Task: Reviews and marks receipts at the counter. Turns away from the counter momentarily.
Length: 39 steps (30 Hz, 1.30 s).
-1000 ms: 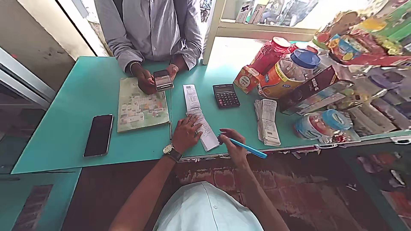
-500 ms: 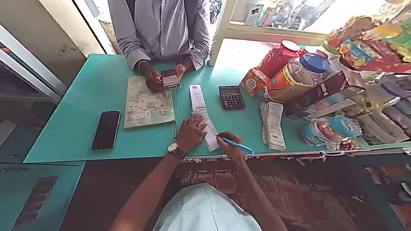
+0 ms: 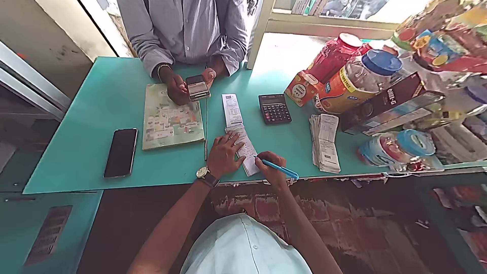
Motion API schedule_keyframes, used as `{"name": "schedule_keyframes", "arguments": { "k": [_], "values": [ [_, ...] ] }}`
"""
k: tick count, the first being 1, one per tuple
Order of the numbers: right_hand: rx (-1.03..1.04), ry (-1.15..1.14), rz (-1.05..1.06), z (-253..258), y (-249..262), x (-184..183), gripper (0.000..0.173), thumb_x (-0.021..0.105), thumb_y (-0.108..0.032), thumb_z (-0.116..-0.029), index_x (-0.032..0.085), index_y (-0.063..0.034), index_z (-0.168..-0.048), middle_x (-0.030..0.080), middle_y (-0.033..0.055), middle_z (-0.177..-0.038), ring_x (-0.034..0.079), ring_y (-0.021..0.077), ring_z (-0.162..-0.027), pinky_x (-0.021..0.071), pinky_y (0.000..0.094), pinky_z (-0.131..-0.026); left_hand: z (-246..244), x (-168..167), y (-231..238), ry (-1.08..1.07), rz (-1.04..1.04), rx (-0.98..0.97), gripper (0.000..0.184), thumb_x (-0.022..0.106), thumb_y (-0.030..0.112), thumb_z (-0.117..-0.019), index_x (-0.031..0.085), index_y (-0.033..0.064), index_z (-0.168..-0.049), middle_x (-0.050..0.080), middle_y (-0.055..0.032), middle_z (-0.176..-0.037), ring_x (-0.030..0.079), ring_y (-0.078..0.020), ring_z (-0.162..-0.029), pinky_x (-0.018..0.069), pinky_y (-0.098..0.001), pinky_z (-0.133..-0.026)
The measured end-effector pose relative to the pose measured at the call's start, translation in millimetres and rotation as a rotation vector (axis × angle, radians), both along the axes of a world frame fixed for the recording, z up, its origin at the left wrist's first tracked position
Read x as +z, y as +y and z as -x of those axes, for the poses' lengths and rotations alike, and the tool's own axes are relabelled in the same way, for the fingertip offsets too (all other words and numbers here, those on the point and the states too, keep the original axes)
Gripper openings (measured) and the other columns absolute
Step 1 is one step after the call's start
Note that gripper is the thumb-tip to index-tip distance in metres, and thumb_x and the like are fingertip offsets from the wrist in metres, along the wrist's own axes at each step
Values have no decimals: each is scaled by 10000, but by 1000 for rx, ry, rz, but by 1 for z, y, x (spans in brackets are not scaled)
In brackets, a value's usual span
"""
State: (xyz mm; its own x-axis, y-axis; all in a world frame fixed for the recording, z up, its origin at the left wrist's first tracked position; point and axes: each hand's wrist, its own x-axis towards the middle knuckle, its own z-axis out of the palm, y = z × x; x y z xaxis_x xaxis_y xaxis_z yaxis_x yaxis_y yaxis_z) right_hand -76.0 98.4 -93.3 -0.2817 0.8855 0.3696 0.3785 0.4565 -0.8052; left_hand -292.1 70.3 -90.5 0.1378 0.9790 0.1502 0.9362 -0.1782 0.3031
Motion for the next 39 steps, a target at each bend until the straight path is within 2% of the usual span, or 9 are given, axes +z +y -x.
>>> {"name": "schedule_keyframes", "arguments": {
  "k": [3, 6, 8, 26, 32, 39],
  "values": [
    [24, 27, 9, -1, 2, -2, 88, 689, -110, -824, 739, -39, -836, 702, 7, -733, 628, 10, -635, 522, 190, -589, 1, -2, 0, 2, -13, 0, 532, 488, 589, -979, 638, 295, -1396, 456, 15, -1600, 318, -262, -1529, 263, -547, -1204],
    [24, 29, 2, -1, 2, -3, 94, 696, -114, -832, 752, -39, -840, 716, 16, -754, 646, 17, -661, 537, 195, -613, 0, -2, 0, -4, -30, -3, 470, 524, 460, -964, 650, 290, -1383, 468, 16, -1591, 335, -262, -1520, 275, -552, -1194],
    [19, 30, -2, 0, 2, -3, 91, 702, -112, -829, 751, -36, -836, 716, 19, -753, 647, 17, -662, 538, 192, -613, 0, -1, 0, -2, -31, -1, 466, 531, 434, -956, 650, 291, -1383, 467, 19, -1592, 337, -258, -1520, 277, -552, -1193],
    [-8, 11, -4, 1, 1, -3, 89, 699, -103, -826, 753, -34, -812, 708, 25, -738, 639, 18, -658, 525, 191, -610, 0, 2, -1, -5, -9, 3, 472, 517, 421, -965, 637, 290, -1402, 450, 25, -1603, 326, -253, -1525, 272, -544, -1196],
    [-8, 11, 3, 1, 1, -2, 91, 696, -108, -834, 753, -41, -811, 712, 18, -740, 639, 13, -651, 525, 182, -606, 0, 0, 0, -1, -9, -2, 498, 471, 543, -1003, 638, 290, -1399, 453, 0, -1602, 321, -272, -1529, 260, -551, -1208],
    [-1, 5, 5, 1, 1, -1, 91, 692, -105, -822, 745, -38, -792, 695, 15, -712, 620, 12, -631, 508, 186, -590, 0, -2, 0, 8, -33, -3, 494, 493, 537, -986, 658, 279, -1374, 448, 7, -1605, 317, -263, -1530, 270, -554, -1199]
  ]
}}
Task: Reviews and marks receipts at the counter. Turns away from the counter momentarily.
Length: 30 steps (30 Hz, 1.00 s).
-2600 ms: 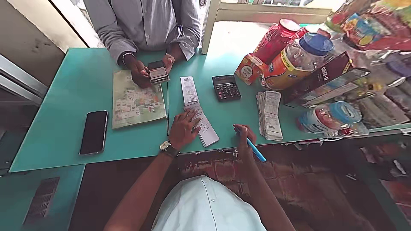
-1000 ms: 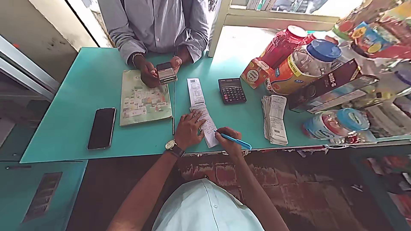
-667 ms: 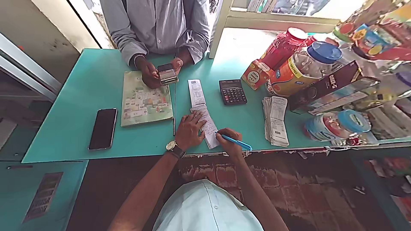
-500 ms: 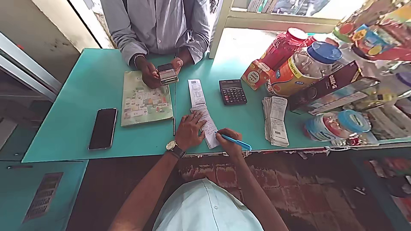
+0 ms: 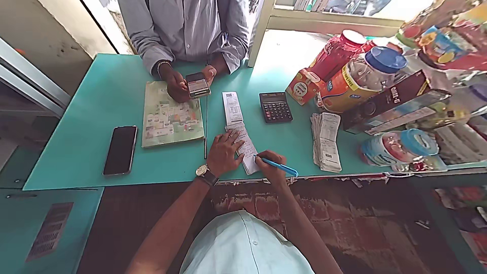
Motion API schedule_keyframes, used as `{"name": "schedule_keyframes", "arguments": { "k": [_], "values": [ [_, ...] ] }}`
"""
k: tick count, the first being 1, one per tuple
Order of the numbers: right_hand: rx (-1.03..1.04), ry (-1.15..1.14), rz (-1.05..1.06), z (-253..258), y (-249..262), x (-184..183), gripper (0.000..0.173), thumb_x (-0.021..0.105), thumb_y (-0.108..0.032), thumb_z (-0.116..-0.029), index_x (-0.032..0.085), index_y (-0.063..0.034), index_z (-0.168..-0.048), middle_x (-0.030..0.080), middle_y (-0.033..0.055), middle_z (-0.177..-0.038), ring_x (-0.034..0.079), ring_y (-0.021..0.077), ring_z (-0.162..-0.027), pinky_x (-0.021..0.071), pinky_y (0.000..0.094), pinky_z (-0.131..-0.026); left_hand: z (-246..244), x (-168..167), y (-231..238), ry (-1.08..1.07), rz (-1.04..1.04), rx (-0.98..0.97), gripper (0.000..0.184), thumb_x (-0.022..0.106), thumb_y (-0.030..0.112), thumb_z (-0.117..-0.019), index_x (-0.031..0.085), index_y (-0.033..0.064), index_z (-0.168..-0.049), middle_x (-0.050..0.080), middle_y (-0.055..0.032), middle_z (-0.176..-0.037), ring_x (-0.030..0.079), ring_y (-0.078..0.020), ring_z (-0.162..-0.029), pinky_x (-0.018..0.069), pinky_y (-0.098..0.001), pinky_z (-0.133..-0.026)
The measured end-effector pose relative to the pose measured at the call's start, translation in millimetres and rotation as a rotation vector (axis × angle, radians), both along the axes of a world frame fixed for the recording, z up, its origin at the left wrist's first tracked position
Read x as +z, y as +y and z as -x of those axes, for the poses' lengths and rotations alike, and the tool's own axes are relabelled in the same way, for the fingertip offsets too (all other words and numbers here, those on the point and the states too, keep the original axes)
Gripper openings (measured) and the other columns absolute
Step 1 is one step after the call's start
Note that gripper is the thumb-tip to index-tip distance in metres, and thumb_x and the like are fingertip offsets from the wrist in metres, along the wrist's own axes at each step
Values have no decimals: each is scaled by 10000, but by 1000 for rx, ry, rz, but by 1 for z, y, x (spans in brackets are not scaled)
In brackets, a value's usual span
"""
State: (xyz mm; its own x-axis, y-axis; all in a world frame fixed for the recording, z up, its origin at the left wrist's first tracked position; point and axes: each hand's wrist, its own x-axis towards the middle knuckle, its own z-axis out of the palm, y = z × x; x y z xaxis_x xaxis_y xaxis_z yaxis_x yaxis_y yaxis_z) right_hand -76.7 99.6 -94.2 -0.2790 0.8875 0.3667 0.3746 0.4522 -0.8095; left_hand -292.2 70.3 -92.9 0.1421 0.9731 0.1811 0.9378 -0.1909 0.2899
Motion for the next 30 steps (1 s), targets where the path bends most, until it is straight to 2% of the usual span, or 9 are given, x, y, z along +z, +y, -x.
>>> {"name": "schedule_keyframes", "arguments": {
  "k": [5, 18, 24, 30],
  "values": [
    [-15, 5, 12, 0, -1, 0, 93, 700, -104, -836, 758, -34, -817, 718, 23, -747, 651, 17, -667, 537, 190, -624, 0, 1, 0, -1, 7, -2, 494, 492, 543, -985, 660, 283, -1370, 447, 6, -1606, 319, -267, -1529, 270, -556, -1200],
    [-29, 9, 5, 1, -1, 0, 98, 691, -109, -838, 754, -41, -805, 699, 10, -718, 627, 6, -639, 516, 180, -597, 0, -1, 0, 2, -8, 10, 489, 491, 551, -982, 665, 297, -1362, 459, 17, -1596, 322, -248, -1527, 269, -539, -1207],
    [-35, 19, -4, 1, 0, -3, 91, 692, -112, -830, 747, -45, -802, 697, 4, -708, 618, 1, -617, 508, 178, -578, 0, -3, 0, 3, -14, 4, 450, 488, 459, -988, 655, 309, -1378, 445, 29, -1606, 319, -235, -1528, 259, -530, -1202],
    [-16, 15, 8, 1, -2, -2, 93, 701, -113, -831, 743, -32, -820, 711, 19, -733, 643, 16, -644, 535, 195, -606, 1, -1, -3, -10, -18, 3, 451, 514, 460, -976, 662, 302, -1371, 474, 9, -1586, 348, -257, -1514, 278, -549, -1199]
  ]
}}
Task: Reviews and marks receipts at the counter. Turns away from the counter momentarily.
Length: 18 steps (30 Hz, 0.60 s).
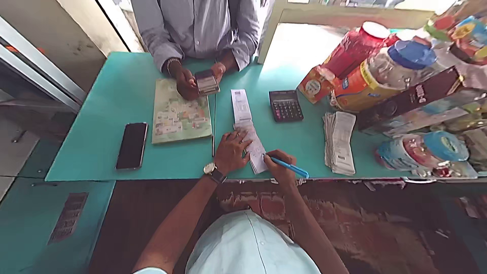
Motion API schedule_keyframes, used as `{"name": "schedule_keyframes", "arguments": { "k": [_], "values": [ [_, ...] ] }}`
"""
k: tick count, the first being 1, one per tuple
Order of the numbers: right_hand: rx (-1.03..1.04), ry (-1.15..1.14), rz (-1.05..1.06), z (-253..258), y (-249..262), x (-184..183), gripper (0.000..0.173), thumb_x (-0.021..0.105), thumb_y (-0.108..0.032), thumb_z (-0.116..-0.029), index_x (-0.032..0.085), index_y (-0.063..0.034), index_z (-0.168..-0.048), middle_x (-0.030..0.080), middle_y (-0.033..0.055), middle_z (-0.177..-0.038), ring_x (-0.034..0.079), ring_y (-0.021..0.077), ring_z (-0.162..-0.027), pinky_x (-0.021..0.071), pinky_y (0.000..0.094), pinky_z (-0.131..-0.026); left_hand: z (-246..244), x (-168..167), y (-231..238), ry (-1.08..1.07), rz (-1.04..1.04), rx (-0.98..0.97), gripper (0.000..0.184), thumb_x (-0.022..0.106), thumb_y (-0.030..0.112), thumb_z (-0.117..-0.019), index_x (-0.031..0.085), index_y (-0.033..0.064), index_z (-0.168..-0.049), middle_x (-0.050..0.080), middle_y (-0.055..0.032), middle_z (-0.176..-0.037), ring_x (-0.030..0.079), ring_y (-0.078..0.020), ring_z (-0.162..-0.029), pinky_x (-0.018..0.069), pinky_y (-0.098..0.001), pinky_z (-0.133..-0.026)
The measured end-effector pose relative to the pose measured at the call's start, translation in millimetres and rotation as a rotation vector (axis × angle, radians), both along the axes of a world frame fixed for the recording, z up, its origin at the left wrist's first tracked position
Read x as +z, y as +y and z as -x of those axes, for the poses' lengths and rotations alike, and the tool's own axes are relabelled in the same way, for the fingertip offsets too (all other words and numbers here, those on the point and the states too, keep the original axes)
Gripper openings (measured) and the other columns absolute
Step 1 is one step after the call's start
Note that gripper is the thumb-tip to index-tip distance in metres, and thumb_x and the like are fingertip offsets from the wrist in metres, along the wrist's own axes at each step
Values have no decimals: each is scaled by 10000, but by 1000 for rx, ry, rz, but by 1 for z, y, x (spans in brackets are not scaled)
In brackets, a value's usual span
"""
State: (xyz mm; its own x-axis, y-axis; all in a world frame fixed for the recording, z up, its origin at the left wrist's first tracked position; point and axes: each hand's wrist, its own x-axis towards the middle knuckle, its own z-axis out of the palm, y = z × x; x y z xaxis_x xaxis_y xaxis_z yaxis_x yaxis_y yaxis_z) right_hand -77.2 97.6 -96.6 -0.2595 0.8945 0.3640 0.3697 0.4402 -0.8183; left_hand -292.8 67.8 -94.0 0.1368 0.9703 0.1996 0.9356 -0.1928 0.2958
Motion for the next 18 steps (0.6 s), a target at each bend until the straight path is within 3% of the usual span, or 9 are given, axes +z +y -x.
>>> {"name": "schedule_keyframes", "arguments": {
  "k": [4, 18],
  "values": [
    [-15, -9, -13, 1, 2, 3, 91, 698, -119, -821, 740, -41, -802, 702, 11, -720, 630, 10, -634, 518, 191, -591, -1, 12, 2, -1, 60, 9, 487, 493, 465, -978, 620, 299, -1417, 456, 5, -1601, 344, -275, -1516, 264, -555, -1197],
    [-21, -15, 6, 2, 1, 4, 92, 695, -120, -830, 744, -49, -797, 697, 4, -712, 623, 11, -627, 512, 197, -584, -1, 10, 2, 18, 60, 8, 482, 490, 467, -977, 621, 304, -1411, 457, 15, -1599, 343, -263, -1517, 275, -553, -1191]
  ]
}}
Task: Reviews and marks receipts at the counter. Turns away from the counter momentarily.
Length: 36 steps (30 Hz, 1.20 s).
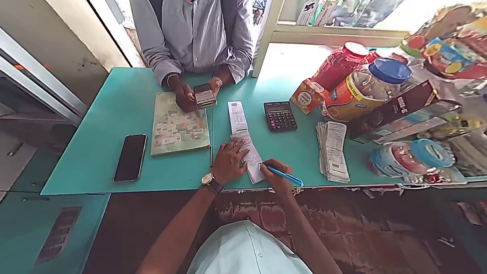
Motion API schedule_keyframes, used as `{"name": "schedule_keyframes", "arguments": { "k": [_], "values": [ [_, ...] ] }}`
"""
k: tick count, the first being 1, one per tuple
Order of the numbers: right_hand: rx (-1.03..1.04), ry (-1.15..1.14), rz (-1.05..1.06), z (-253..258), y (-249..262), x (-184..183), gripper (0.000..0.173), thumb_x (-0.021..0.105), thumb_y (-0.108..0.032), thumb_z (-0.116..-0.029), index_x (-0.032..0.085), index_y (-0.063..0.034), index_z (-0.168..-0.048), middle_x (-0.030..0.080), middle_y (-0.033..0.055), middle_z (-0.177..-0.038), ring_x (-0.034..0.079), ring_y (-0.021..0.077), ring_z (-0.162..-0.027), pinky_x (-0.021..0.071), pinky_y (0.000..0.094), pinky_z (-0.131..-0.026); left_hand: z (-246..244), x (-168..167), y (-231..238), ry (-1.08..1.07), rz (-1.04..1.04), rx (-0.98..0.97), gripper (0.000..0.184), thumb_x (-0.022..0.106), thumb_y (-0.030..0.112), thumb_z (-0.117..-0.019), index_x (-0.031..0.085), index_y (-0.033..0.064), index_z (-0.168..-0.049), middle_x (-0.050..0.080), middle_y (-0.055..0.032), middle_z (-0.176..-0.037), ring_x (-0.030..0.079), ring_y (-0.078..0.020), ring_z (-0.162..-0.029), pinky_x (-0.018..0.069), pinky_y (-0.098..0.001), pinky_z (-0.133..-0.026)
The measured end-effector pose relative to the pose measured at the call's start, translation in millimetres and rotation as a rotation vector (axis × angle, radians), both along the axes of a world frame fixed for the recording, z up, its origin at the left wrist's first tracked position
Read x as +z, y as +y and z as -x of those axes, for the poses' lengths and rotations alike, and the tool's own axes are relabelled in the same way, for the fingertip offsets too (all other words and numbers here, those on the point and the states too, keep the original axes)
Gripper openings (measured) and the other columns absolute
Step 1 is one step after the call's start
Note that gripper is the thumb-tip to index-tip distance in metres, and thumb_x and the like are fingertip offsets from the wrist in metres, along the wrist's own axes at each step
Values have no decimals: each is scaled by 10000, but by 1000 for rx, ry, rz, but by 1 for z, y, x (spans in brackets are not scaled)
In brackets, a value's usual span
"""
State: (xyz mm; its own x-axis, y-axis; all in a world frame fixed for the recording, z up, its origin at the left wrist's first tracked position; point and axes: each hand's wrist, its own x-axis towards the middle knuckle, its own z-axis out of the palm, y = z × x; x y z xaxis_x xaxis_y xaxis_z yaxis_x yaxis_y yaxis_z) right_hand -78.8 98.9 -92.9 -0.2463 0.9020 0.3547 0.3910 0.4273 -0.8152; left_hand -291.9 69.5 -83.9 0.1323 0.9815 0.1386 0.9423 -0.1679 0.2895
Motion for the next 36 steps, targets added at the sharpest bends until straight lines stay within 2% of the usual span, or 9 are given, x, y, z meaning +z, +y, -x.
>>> {"name": "schedule_keyframes", "arguments": {
  "k": [24, 36],
  "values": [
    [-14, -30, -28, -1, 0, -2, 99, 691, -127, -821, 749, -53, -788, 700, 24, -726, 637, 48, -656, 517, 232, -607, 0, -4, 0, -18, -11, 1, 474, 505, 451, -976, 622, 312, -1413, 461, 28, -1596, 329, -258, -1524, 274, -552, -1194],
    [-41, 11, -32, 0, -1, -2, 80, 686, -102, -813, 727, -44, -775, 677, 18, -695, 610, 29, -616, 495, 204, -569, 0, -6, 1, -11, -25, 0, 472, 495, 465, -979, 626, 321, -1408, 462, 26, -1596, 348, -253, -1515, 274, -543, -1196]
  ]
}}
